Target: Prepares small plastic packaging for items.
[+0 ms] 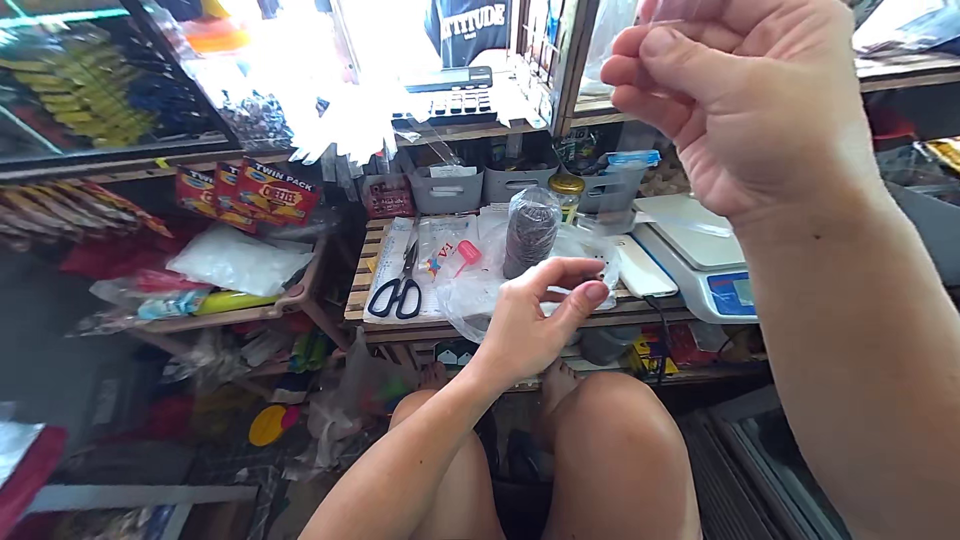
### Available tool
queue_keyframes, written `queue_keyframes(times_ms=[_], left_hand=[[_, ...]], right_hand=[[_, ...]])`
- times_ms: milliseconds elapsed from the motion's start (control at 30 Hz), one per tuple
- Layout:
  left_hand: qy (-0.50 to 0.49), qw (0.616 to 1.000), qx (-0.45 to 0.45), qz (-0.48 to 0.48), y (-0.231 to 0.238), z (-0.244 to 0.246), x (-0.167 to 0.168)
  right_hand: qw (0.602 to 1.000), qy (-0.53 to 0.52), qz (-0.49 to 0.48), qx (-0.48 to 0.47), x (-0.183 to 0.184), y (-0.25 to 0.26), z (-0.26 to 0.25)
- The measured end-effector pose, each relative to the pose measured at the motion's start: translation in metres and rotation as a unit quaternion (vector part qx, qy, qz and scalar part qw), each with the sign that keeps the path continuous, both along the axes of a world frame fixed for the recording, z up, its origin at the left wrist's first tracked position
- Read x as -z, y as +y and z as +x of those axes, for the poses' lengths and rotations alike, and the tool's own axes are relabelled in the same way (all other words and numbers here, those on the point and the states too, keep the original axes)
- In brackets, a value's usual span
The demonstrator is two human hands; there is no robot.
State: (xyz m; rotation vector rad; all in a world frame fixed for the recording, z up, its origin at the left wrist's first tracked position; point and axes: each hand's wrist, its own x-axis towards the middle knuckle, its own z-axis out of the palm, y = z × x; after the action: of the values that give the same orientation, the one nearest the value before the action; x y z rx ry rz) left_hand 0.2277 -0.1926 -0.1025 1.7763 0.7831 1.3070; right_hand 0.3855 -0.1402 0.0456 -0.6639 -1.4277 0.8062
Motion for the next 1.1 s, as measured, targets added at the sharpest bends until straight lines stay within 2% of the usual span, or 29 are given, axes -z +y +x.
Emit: queue_keyframes(times_ms=[67, 133, 200, 300, 400, 700, 967, 1100], left_hand=[[0.003, 0.998, -0.029, 0.064, 0.007, 0.000, 0.000], [-0.021, 0.996, -0.030, 0.078, 0.012, 0.003, -0.004], [-0.035, 0.998, -0.009, 0.049, 0.014, 0.005, -0.005], [-0.062, 0.995, 0.059, -0.049, 0.012, 0.004, -0.006], [-0.071, 0.990, 0.079, -0.088, 0.006, 0.003, -0.005], [-0.033, 0.984, 0.146, -0.099, 0.005, -0.001, -0.003], [0.002, 0.991, 0.131, -0.034, 0.002, -0.005, -0.003], [-0.023, 0.989, 0.127, -0.072, -0.001, -0.005, -0.005]], right_hand=[[1.000, -0.005, 0.016, -0.005, 0.004, -0.007, -0.006], [0.999, -0.006, 0.033, -0.010, 0.008, -0.011, -0.011], [0.999, -0.004, 0.047, -0.009, 0.010, -0.010, -0.012], [0.999, -0.001, 0.051, 0.009, 0.009, -0.004, -0.008], [0.999, -0.003, 0.035, 0.012, 0.013, -0.002, -0.003], [0.999, 0.019, 0.038, 0.011, 0.017, -0.002, -0.002], [0.999, 0.023, 0.026, 0.011, 0.022, -0.006, -0.001], [0.999, 0.021, 0.024, 0.012, 0.022, -0.005, 0.000]])
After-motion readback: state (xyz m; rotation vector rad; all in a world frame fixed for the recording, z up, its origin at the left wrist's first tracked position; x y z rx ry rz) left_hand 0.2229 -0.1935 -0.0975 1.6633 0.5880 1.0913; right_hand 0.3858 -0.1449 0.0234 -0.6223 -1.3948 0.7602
